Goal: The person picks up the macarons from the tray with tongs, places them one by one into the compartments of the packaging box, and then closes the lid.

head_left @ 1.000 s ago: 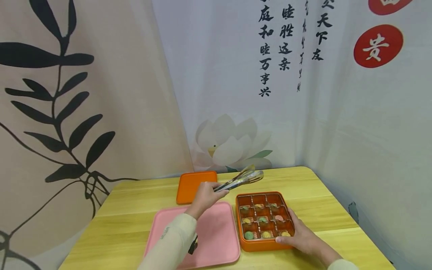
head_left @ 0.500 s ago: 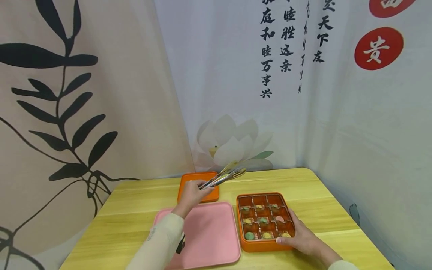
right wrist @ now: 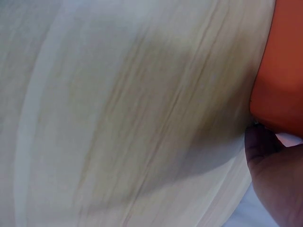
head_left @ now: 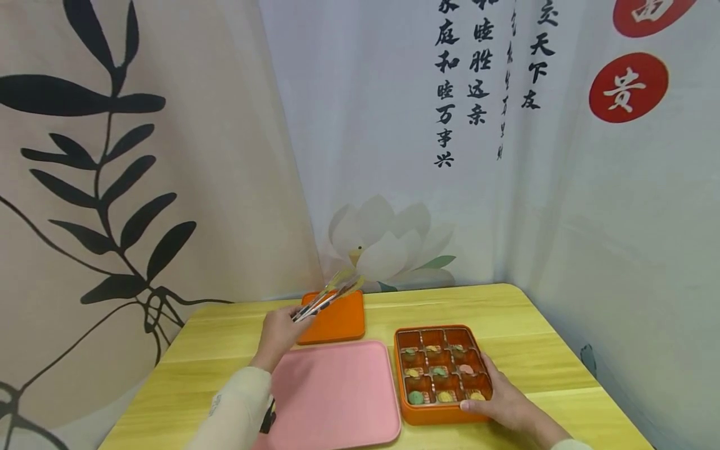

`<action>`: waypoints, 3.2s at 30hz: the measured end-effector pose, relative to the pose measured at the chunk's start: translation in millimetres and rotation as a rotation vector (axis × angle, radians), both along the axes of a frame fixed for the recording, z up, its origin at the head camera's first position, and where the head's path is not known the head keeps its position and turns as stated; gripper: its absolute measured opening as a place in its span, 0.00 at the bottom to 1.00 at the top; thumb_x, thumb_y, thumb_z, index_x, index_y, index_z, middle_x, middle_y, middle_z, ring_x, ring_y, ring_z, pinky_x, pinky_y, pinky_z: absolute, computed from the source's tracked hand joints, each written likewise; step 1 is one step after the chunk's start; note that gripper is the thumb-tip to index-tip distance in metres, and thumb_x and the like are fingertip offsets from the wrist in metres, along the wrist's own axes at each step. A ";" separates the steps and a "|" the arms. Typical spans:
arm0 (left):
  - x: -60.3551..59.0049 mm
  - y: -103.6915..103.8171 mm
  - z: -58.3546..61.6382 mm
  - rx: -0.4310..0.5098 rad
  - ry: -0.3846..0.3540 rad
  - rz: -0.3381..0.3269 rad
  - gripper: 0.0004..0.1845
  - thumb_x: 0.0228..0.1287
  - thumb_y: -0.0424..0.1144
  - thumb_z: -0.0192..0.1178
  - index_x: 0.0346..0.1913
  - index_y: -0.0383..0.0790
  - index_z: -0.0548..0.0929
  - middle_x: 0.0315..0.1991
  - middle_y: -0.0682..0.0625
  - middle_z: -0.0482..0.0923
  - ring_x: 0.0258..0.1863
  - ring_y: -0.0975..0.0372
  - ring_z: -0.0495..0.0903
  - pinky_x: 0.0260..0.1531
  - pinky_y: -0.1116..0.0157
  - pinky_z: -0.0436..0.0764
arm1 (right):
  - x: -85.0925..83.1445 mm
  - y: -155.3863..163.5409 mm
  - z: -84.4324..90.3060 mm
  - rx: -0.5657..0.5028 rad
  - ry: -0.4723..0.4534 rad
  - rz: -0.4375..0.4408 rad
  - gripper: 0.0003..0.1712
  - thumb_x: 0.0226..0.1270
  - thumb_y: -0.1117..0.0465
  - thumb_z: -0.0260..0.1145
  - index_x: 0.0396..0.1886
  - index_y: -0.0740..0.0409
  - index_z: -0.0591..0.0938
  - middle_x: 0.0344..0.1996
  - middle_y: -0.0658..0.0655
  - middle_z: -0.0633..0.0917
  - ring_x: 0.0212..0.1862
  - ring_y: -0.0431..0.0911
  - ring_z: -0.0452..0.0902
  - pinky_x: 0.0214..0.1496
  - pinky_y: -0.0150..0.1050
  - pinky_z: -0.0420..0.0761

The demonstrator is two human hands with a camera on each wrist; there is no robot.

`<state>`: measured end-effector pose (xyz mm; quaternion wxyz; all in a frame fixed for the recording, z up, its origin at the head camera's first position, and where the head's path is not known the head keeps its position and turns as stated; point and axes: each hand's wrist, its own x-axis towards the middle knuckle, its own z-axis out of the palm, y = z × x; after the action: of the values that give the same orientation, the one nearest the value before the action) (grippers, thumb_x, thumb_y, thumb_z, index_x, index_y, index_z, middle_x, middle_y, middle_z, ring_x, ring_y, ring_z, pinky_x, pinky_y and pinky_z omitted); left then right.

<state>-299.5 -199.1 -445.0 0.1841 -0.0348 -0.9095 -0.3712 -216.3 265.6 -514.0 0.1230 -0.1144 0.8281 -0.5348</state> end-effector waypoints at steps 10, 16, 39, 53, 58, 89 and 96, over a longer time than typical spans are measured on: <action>13.4 -72.0 -9.2 -0.044 -0.008 0.116 0.20 0.63 0.48 0.69 0.45 0.32 0.87 0.24 0.50 0.80 0.20 0.60 0.69 0.22 0.63 0.69 | -0.8 3.0 2.1 -0.005 -0.002 -0.004 0.62 0.63 0.56 0.74 0.79 0.56 0.37 0.69 0.73 0.60 0.62 0.61 0.70 0.60 0.58 0.71; 33.0 -116.3 -17.1 -0.043 -0.005 0.254 0.26 0.66 0.52 0.65 0.47 0.28 0.86 0.28 0.43 0.83 0.21 0.58 0.69 0.21 0.63 0.68 | -0.9 2.2 -0.8 0.028 -0.016 -0.036 0.63 0.61 0.54 0.75 0.79 0.56 0.38 0.70 0.73 0.58 0.64 0.62 0.68 0.61 0.60 0.69; 75.2 -184.2 -42.0 0.012 -0.163 0.567 0.26 0.64 0.45 0.64 0.47 0.18 0.80 0.41 0.27 0.81 0.37 0.40 0.78 0.41 0.44 0.73 | -1.4 0.0 2.1 0.014 -0.010 -0.023 0.63 0.61 0.55 0.75 0.79 0.56 0.39 0.68 0.72 0.62 0.62 0.61 0.71 0.61 0.61 0.69; 85.9 -189.4 -53.5 -0.069 -0.116 0.548 0.23 0.63 0.45 0.65 0.44 0.22 0.83 0.37 0.29 0.83 0.34 0.39 0.79 0.40 0.42 0.74 | -3.7 1.6 -1.9 -0.014 -0.012 0.004 0.61 0.63 0.56 0.73 0.79 0.58 0.38 0.68 0.74 0.61 0.62 0.62 0.71 0.60 0.60 0.71; 84.8 -189.5 -56.7 -0.054 -0.144 0.561 0.24 0.63 0.45 0.64 0.45 0.22 0.82 0.39 0.29 0.83 0.36 0.38 0.79 0.41 0.42 0.74 | -4.4 2.4 -1.8 -0.033 -0.015 0.032 0.60 0.65 0.57 0.71 0.78 0.59 0.36 0.69 0.74 0.62 0.62 0.61 0.72 0.60 0.57 0.73; 78.5 -155.4 -65.8 0.153 -0.156 0.681 0.25 0.65 0.45 0.59 0.51 0.22 0.79 0.46 0.26 0.79 0.42 0.36 0.76 0.43 0.41 0.74 | -2.7 2.4 0.0 -0.054 -0.021 0.045 0.58 0.66 0.59 0.71 0.78 0.57 0.38 0.68 0.72 0.64 0.60 0.59 0.74 0.58 0.51 0.75; 72.4 -148.9 -68.9 0.195 -0.131 0.726 0.22 0.64 0.43 0.58 0.47 0.23 0.81 0.43 0.27 0.80 0.41 0.37 0.77 0.41 0.42 0.74 | -5.1 1.6 -1.6 -0.038 -0.012 0.031 0.59 0.64 0.58 0.72 0.78 0.59 0.39 0.68 0.73 0.64 0.61 0.60 0.73 0.60 0.58 0.72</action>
<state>-227.1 -347.9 -513.9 0.2474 0.3313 -0.8327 -0.3682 -221.4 267.2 -515.6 0.1338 -0.1265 0.8153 -0.5490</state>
